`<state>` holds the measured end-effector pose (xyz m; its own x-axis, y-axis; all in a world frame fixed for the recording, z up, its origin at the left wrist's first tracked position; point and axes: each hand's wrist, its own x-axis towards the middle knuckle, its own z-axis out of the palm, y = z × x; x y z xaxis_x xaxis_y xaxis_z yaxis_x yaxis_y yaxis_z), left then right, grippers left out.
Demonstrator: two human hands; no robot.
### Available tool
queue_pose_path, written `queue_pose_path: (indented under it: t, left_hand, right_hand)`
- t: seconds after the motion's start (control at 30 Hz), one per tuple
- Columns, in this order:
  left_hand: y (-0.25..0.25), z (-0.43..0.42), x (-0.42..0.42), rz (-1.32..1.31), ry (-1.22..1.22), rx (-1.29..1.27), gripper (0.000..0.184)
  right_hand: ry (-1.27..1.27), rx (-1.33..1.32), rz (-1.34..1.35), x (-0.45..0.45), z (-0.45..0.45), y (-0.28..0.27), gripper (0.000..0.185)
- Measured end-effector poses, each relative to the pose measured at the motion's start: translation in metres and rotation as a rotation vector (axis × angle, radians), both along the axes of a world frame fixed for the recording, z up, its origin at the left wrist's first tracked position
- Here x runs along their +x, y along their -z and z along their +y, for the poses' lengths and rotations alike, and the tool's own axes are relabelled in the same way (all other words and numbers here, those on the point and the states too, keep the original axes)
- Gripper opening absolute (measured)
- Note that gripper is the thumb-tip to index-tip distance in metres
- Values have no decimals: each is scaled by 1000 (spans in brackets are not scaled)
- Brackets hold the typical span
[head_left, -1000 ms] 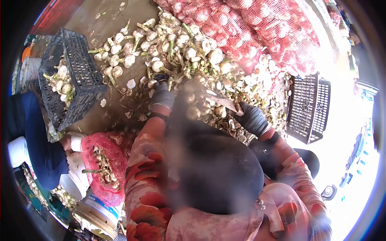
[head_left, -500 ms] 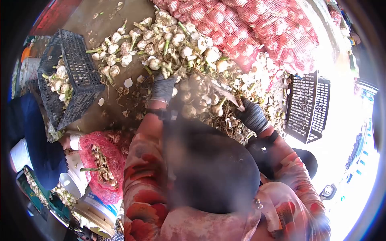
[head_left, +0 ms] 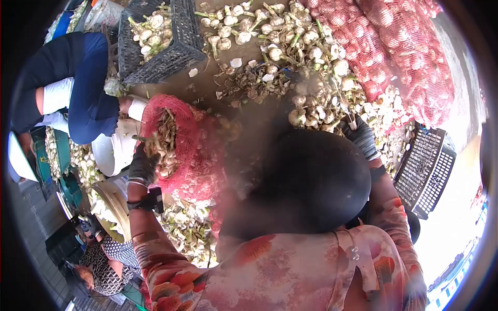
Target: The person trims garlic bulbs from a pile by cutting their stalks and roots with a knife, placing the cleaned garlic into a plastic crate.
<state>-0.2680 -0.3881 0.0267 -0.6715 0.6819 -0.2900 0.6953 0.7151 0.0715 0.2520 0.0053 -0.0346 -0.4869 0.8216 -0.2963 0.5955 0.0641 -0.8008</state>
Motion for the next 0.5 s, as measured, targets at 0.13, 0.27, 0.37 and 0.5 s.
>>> queue_pose_path:
  t: [0.13,0.27,0.37,0.5]
  left_hand:
    - [-38,80,45,-243,-256,99,52]
    - [15,172,85,-1344,-393,505,30]
    - [31,265,167,-1961,-565,435,31]
    - [35,328,219,-1990,-282,329,31]
  right_hand:
    - [-48,143,-96,11,-3,1,32]
    - [-82,70,-171,-20,-5,-62,33]
    - [-161,34,-185,-30,1,-79,36]
    - [-257,68,-374,-30,14,-68,38]
